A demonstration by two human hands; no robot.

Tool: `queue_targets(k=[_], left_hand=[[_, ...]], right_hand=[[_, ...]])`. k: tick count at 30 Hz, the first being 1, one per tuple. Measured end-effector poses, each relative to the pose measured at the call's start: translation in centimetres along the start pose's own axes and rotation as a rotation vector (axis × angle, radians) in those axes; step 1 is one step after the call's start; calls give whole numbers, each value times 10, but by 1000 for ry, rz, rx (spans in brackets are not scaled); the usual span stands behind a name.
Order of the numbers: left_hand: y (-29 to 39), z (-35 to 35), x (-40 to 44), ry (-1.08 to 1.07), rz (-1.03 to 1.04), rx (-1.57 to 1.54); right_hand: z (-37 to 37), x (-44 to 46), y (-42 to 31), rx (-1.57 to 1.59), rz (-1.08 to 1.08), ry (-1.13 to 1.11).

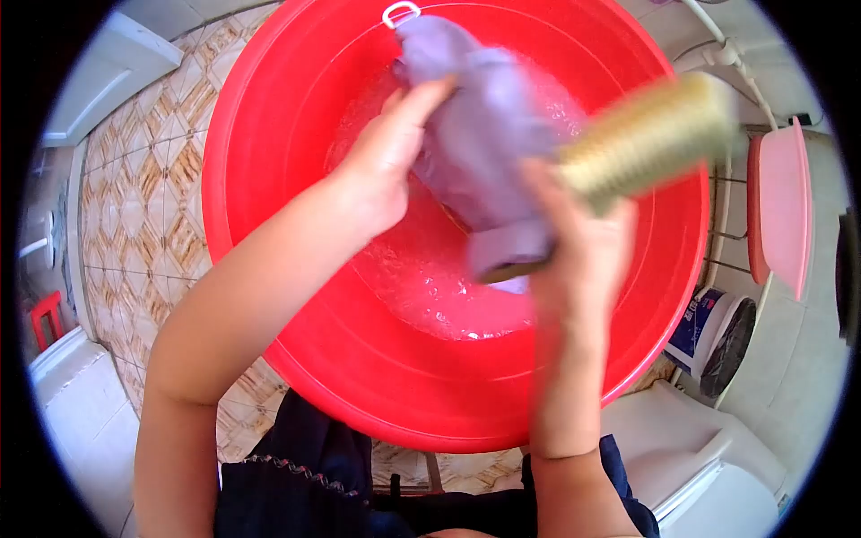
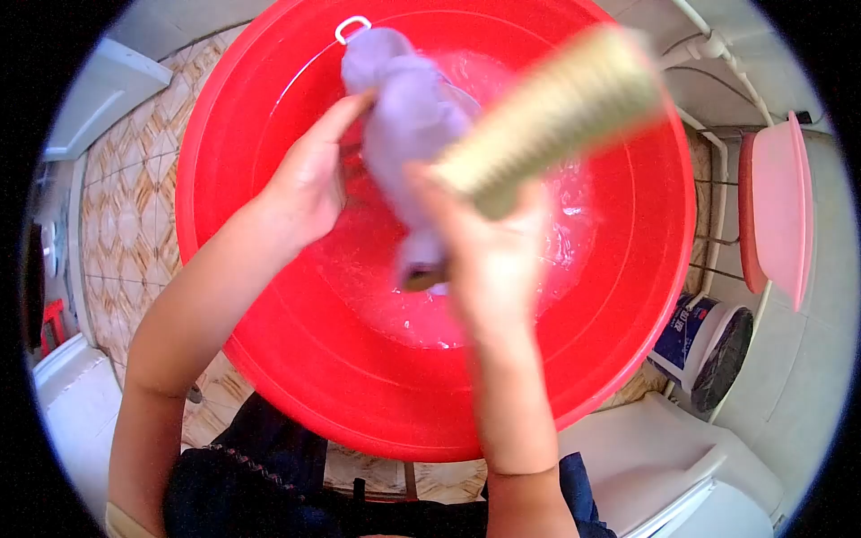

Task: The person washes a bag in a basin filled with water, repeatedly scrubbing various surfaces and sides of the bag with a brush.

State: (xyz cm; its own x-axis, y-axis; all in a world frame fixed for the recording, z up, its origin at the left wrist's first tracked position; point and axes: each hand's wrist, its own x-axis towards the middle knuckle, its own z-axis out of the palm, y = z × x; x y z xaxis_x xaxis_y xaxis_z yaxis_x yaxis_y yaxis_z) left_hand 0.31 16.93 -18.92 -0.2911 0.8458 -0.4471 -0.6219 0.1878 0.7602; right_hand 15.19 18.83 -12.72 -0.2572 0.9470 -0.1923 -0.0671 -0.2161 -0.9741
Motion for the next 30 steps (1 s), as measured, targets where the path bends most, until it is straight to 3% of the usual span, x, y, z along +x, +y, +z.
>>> queue_targets(k=[1,4,5,8,9,11,12,15,17,19,20,21,23,25,27,29,30], left_hand=[[7,-3,-5,103,-254,-82],[16,-32,8,-76,-385,-255],[17,-46,14,-176,-395,-212],[-1,-76,22,-119,-388,167],[-1,-65,10,-15,-322,302],[-27,-78,20,-37,-229,595],[-32,-72,19,-86,-208,683],[-50,-64,16,-180,-231,857],[-39,-51,5,-258,-341,776],[-60,-62,8,-525,-372,612],[-61,-60,7,-526,-375,611],[-62,-58,7,-409,-370,657],[-63,-53,4,-172,-360,744],[-82,-80,27,-128,-301,794],[-92,-99,41,248,-41,1088],[-82,-91,39,288,-26,1079],[-78,-87,40,321,0,1066]], right_hand=[[14,-2,13,13,47,-110],[35,-7,71,-36,226,-409],[37,-7,84,19,288,-450],[14,9,87,144,573,-468],[-6,24,89,70,547,-444],[-55,57,110,-314,364,-61],[-87,73,116,-300,348,1],[-186,96,161,-734,261,291],[-245,92,192,-901,213,398],[-242,83,194,-1067,165,503],[-210,74,180,-1195,314,463],[-190,69,173,-1318,462,418],[-188,77,190,-1274,426,303],[-190,87,217,-589,240,-59],[-132,73,171,-506,251,-107],[-97,62,155,-417,270,-147],[-91,63,156,-509,122,-214]])
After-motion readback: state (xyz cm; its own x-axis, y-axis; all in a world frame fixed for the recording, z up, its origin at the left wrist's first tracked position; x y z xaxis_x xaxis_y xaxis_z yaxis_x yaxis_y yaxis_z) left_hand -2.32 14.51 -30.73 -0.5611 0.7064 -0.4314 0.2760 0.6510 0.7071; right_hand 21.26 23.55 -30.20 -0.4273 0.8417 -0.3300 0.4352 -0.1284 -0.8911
